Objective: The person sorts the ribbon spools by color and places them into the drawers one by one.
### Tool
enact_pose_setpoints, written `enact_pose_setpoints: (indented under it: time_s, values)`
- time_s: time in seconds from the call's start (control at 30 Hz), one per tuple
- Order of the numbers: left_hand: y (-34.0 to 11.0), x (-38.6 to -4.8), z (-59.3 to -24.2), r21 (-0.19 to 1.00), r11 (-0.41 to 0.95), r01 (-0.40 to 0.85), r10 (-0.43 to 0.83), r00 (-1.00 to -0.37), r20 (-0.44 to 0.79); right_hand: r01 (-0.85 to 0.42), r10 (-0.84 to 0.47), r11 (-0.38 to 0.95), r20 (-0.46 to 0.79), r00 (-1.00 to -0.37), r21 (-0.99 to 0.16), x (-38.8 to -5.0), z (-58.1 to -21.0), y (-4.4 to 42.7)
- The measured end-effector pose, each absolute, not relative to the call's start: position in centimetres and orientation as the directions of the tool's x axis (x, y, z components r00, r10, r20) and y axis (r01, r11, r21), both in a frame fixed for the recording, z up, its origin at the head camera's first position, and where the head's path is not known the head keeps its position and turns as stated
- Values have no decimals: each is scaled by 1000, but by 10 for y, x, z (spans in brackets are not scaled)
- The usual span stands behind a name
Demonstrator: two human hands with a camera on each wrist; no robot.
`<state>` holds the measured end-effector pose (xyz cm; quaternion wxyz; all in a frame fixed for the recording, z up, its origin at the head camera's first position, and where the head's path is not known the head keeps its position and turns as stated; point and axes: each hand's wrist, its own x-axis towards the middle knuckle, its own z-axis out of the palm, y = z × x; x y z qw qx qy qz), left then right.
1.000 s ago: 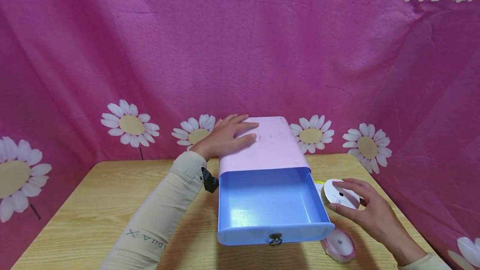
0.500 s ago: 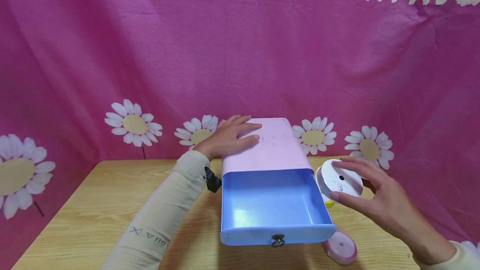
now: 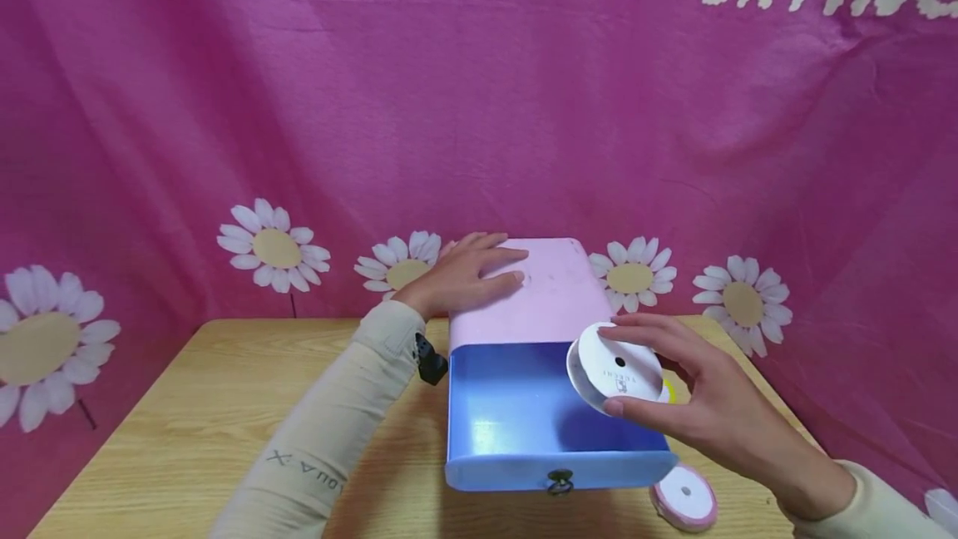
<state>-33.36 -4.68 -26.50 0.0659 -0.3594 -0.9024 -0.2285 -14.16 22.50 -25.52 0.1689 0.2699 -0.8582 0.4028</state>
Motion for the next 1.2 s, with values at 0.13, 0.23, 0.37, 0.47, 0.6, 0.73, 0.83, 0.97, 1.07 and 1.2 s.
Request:
enact_pose_setpoints:
  time_s: [0.13,0.23,0.37,0.47,0.6,0.73,0.83,0.97,1.07,1.2]
  values:
    - [-46,-334,-265,368,638,677,618,-735,280,-624,-383,496,493,-781,-604,-144,-256,218]
    - [-45,-334,-264,360,645,674,616,-737,278,-608,-403,517,455,-794,-602,-146,-257,215]
    - [-44,-335,-263,348,651,675,617,-737,276,-586,-427,557,402,-810,-589,-149,-258,211]
    - [-44,-335,-262,348,657,669,614,-742,267,-593,-458,568,379,-804,-571,-152,-260,210]
    - [-43,-336,-262,349,663,662,612,-748,256,-614,-502,561,361,-786,-555,-157,-264,209]
    - [-43,-336,-261,342,664,665,616,-746,254,-603,-516,569,329,-791,-559,-164,-268,206]
    - [-45,-336,-261,332,668,666,619,-745,248,-594,-521,585,305,-797,-552,-168,-270,204]
    - [-45,-336,-258,306,684,662,623,-749,227,-596,-534,599,289,-795,-534,-171,-271,204]
    - [-44,-336,-256,292,701,650,615,-759,215,-613,-555,595,286,-781,-520,-173,-271,204]
    - [-43,-337,-255,295,695,656,618,-754,222,-638,-585,591,282,-761,-494,-176,-271,203]
